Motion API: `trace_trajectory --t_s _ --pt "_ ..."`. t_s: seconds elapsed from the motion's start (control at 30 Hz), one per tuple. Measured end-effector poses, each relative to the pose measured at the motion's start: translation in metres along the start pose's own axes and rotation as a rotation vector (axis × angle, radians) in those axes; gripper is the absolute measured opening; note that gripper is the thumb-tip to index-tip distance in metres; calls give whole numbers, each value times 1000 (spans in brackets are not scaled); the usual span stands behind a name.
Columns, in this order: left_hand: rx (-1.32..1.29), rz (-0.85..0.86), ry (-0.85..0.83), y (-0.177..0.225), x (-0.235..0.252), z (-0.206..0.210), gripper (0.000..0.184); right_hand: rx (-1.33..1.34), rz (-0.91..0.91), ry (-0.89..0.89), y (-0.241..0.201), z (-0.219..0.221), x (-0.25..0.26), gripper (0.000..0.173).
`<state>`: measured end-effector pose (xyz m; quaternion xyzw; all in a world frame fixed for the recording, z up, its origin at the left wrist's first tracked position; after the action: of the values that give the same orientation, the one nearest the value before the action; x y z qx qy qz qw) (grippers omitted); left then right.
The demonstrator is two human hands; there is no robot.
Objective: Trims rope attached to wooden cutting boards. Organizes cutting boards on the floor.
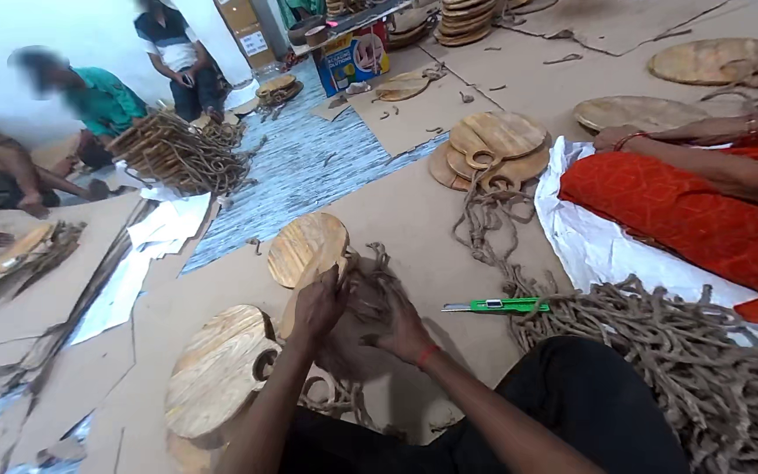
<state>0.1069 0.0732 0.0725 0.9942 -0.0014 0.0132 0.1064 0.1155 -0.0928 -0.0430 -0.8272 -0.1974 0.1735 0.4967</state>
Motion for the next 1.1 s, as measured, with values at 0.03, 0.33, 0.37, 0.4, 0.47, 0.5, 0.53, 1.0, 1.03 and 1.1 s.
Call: trace_trajectory --t_s 0.03,0.33,0.37,0.4,0.47,0.5,0.53,1.0,1.03,1.1 --pt "-19 14 93 3 -10 -9 34 4 7 -17 -18 13 8 133" --pt "74 21 439 -14 -99 -75 37 -236 -139 -276 -25 1 -3 29" --pt "98 -22 444 -25 -103 -81 37 -279 -167 -243 -10 -11 -11 26" --pt "123 -63 434 -36 -106 -84 35 -315 -212 -197 6 -23 -18 23" --pt "213 -132 386 -63 -106 -78 33 -419 -359 -93 35 -41 -31 16" --pt "258 -188 310 -79 -107 -67 34 -475 -434 -71 47 -44 -38 17" --pt "281 -273 194 -93 -107 -54 36 -523 -480 -84 54 -42 -46 22" --pt "212 -683 -563 -104 -115 34 55 -112 59 -170 85 -44 -80 31" --pt "200 -559 -522 -83 -104 38 57 -96 80 -184 88 -43 -81 31" --pt "63 -253 -496 -34 -88 62 61 -85 81 -197 86 -39 -82 31"
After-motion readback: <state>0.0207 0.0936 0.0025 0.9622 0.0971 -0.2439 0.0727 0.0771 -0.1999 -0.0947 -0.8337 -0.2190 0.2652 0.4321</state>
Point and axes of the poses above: each hand's wrist, its own x-axis towards the middle knuckle, its own z-axis out of the palm, y = z × x, the point moved 3 cm from there along x, towards the middle knuckle, and after that the axes turned 7 degrees about -y, right-handed, at the moved point
